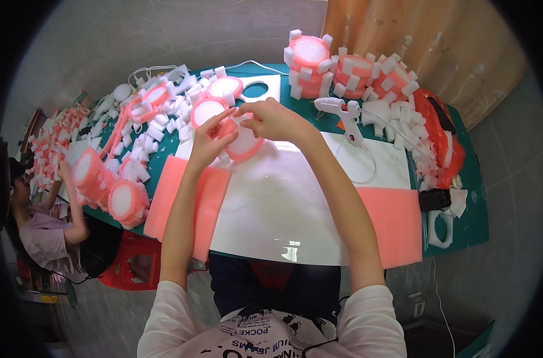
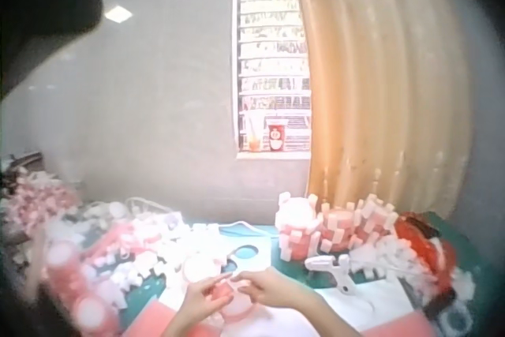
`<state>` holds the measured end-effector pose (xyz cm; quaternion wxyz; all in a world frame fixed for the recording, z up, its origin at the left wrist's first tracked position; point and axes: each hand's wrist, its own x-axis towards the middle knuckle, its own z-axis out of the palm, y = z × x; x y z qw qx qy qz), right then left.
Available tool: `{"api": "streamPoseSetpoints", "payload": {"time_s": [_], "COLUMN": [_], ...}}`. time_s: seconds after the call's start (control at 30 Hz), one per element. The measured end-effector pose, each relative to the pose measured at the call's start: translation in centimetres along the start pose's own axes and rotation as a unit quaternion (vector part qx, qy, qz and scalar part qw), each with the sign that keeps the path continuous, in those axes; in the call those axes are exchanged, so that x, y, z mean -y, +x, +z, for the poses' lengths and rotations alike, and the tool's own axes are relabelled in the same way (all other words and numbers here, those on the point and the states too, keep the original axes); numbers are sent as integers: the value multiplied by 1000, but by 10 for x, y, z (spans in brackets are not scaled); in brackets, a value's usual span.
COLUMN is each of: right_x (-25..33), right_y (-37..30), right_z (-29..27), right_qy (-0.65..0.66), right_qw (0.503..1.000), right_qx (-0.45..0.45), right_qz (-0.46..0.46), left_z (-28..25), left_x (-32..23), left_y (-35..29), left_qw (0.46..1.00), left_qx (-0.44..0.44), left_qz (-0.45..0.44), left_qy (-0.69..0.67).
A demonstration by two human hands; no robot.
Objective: Glue and assemble white and pink foam rings and spacers into cylindrical foam structures.
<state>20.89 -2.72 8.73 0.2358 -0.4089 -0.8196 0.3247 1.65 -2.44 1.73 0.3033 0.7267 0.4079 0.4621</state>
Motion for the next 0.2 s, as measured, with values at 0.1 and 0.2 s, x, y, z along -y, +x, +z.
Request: {"api": "streamPoseSetpoints", "payload": {"time_s": [0.1, 0.2], "right_x": [12, 19], "right_y": [-13, -37], "right_z": [-9, -15], "right_qy": [-77, -171], "right_qw": [997, 980], "right_qx": [14, -4], "right_qz": [-17, -102], "left_z": [6, 6], "left_x": [-8, -17], "left_y": [-6, -10], "left_qw": [995, 981], "left_qx": [39, 121], "left_qz": [16, 24], "left_qy": [-91, -152]}}
